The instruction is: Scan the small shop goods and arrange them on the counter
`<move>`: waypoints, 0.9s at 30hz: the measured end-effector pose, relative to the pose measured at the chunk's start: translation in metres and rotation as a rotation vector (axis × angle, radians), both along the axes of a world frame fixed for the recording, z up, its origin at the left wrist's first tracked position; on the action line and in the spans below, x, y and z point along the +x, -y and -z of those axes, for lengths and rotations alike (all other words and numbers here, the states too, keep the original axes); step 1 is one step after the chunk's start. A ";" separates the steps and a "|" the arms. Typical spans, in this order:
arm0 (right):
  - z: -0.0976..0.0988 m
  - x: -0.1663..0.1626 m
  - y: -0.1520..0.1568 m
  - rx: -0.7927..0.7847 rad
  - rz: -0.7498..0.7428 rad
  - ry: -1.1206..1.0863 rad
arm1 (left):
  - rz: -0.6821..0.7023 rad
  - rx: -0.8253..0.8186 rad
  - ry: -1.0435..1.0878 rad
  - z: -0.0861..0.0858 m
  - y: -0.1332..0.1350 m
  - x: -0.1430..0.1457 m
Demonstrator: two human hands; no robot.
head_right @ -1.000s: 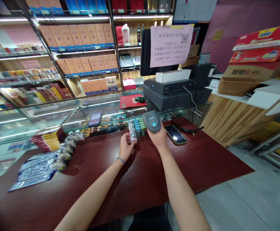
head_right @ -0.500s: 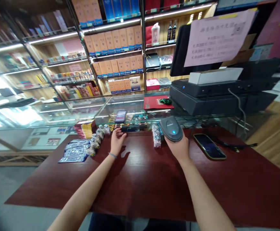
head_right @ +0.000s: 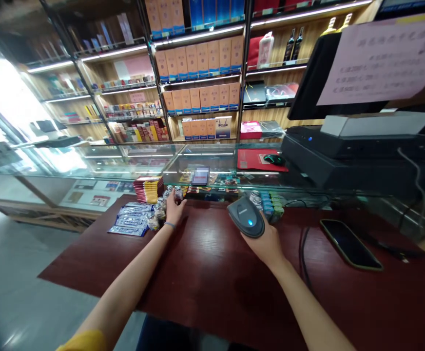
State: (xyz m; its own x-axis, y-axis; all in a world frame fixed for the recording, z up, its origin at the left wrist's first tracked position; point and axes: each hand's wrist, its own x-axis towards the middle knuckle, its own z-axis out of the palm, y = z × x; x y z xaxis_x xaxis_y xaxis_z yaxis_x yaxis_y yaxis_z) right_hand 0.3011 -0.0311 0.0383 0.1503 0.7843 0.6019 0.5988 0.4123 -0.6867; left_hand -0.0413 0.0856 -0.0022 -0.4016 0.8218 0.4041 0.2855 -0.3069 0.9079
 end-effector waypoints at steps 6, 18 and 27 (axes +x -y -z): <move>0.008 -0.009 0.005 -0.053 -0.086 0.079 | -0.037 0.031 -0.046 0.004 -0.013 0.008; 0.011 -0.009 0.008 -0.104 -0.241 0.072 | -0.124 0.028 -0.207 0.012 -0.020 0.019; 0.008 -0.009 0.010 -0.146 -0.217 0.110 | -0.093 0.064 -0.224 0.011 -0.026 0.020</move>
State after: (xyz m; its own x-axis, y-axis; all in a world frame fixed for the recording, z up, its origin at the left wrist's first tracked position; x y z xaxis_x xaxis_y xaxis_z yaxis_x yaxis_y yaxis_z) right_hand 0.2917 -0.0407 0.0301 -0.0907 0.8707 0.4834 0.5812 0.4404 -0.6843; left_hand -0.0214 0.1120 -0.0132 -0.3690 0.7555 0.5414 0.5071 -0.3245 0.7984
